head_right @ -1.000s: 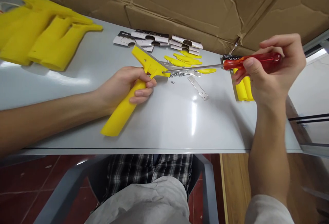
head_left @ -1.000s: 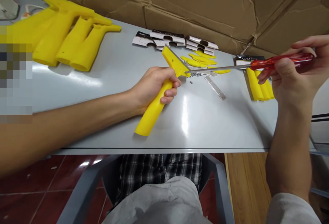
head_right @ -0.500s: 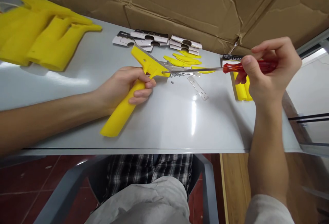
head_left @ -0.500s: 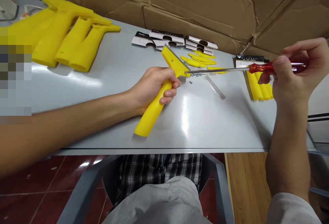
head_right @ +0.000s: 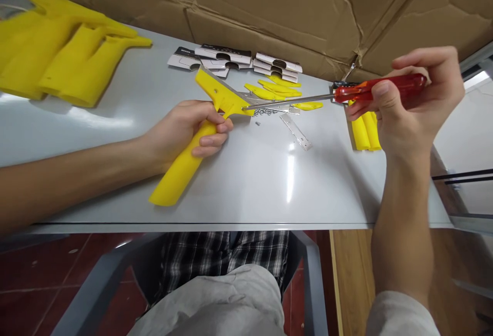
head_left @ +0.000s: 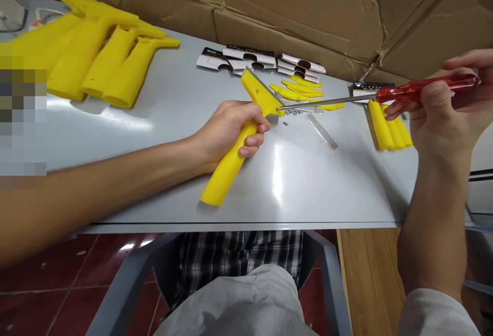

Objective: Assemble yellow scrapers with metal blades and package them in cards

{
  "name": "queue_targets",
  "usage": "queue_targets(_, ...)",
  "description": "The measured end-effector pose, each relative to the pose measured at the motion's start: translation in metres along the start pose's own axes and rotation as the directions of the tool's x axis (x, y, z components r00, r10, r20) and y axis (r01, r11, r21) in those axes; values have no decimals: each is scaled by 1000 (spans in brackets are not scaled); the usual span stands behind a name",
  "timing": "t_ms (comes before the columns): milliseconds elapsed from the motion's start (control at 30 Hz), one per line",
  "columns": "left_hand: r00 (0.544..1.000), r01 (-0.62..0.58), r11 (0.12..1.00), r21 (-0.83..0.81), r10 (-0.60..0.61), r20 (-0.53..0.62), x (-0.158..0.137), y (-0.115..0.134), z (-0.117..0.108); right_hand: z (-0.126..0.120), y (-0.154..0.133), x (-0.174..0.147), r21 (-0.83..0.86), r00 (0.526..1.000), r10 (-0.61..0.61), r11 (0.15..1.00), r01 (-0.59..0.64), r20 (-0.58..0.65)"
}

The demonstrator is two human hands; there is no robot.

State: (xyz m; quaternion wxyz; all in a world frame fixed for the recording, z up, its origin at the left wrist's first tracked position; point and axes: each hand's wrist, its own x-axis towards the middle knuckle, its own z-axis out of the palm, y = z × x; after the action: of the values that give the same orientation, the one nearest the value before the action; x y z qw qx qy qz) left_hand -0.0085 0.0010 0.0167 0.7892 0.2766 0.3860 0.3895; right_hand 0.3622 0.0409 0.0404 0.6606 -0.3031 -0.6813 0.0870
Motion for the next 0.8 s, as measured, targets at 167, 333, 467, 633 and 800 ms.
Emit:
queue_targets(167, 1000, 6, 1000, 3, -6, -4, -1, 1, 2, 5, -18, -5, -80, 996, -62, 995, 67, 61)
queue_targets(333, 1000, -4, 1000, 14, 5, -24, -2, 1, 4, 7, -31, -5, -67, 990, -23, 997, 32, 139)
queue_targets(467, 999, -17, 999, 30, 18, -26, -3, 0, 5, 4, -24, -5, -118, 994, -71, 990, 81, 86)
queue_targets(633, 999, -18, 998, 56, 21, -41, -4, 1, 7, 4, -24, -5, -4, 985, -87, 996, 88, 148)
queue_targets(800, 999, -25, 996, 89, 27, -18, -4, 0, 6, 2, -22, -1, 35, 976, -74, 997, 69, 205)
